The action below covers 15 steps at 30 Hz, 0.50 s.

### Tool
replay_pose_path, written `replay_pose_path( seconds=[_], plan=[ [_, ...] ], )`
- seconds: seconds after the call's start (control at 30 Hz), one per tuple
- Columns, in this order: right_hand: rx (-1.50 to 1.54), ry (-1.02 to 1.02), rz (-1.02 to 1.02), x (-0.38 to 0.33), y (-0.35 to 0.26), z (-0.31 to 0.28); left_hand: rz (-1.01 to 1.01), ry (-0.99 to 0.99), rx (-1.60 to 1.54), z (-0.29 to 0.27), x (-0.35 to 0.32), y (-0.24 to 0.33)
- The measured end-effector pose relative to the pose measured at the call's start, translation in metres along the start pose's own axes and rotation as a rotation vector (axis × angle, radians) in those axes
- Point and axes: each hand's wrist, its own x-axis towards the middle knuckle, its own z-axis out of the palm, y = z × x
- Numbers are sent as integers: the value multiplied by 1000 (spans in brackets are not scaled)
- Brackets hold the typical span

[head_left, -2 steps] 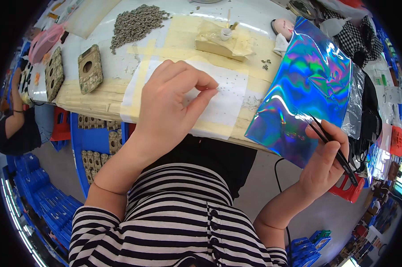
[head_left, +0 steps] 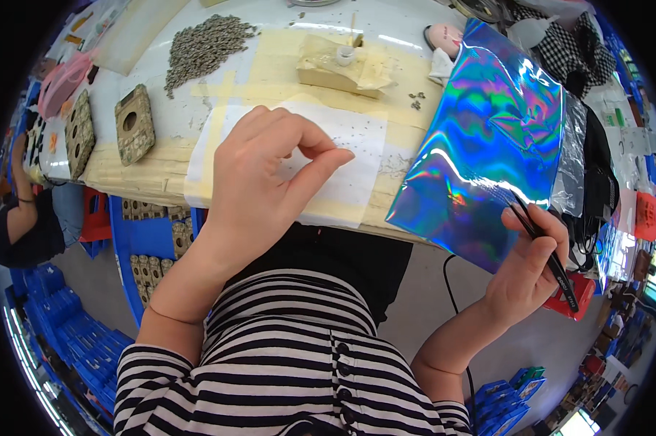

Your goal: The person uses tweezers to pick up and place small metal tracks onto a scale model tank, then uses the tweezers to apply decorative stickers or decals from a holographic sheet onto the tank parts.

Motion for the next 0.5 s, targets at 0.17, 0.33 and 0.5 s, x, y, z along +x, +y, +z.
replay_pose_path(
  seconds=[0.17,0.33,0.5],
  plan=[
    [-100,151,-101,-17,8,-17,37,-65,-122,21,2,25],
    [-462,311,-32,-27,11,-35,25,-149,-280,38,8,41],
    [-631,275,71,-20,19,-51,76,-128,-224,41,16,34]
  ],
)
